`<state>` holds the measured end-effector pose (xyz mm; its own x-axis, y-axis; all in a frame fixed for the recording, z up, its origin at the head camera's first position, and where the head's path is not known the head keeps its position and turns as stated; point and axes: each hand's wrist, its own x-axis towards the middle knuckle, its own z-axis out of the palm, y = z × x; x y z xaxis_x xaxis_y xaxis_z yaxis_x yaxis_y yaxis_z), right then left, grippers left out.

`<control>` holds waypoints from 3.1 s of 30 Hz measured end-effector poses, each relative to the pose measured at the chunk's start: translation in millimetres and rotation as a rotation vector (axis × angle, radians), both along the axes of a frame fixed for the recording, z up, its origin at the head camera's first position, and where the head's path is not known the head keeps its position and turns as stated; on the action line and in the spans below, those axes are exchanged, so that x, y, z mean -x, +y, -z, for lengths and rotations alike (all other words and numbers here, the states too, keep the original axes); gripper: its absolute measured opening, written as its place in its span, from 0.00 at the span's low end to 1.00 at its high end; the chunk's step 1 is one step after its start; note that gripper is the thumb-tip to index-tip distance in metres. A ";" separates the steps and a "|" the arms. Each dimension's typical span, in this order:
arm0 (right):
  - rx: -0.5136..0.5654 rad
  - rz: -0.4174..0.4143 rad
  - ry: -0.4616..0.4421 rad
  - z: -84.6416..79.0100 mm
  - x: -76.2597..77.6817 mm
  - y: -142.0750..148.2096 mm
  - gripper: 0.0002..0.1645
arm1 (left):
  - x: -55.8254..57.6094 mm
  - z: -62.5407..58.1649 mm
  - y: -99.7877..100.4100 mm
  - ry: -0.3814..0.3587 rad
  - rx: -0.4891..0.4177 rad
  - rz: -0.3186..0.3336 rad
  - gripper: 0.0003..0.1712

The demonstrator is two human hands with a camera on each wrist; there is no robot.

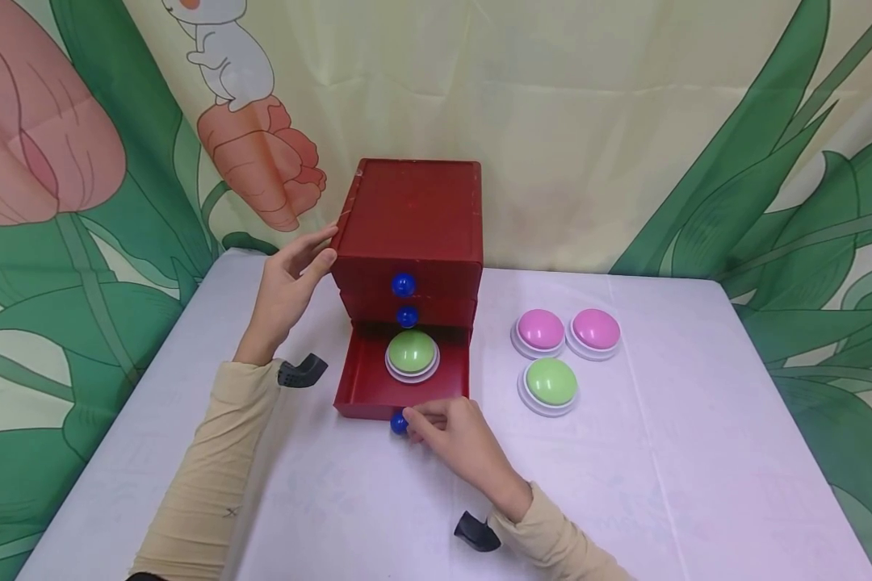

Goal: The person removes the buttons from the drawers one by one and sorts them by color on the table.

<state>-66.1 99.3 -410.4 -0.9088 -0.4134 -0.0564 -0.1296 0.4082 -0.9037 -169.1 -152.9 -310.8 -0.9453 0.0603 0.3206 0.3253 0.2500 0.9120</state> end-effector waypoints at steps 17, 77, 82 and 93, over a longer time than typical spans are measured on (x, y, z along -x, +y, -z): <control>0.018 0.054 0.000 -20.2 20.2 -0.3 0.18 | 5.6 6.7 -1.8 -0.013 0.013 -0.011 0.25; -0.286 0.070 0.245 11.9 77.3 -30.2 0.37 | 21.1 27.5 -8.9 0.025 0.005 -0.009 0.26; -0.300 0.071 0.237 14.6 79.1 -29.8 0.37 | 19.7 26.0 -8.8 0.024 0.003 -0.008 0.26; -0.285 0.069 0.232 16.3 79.8 -30.2 0.39 | 20.6 27.7 -9.1 0.022 -0.002 -0.007 0.25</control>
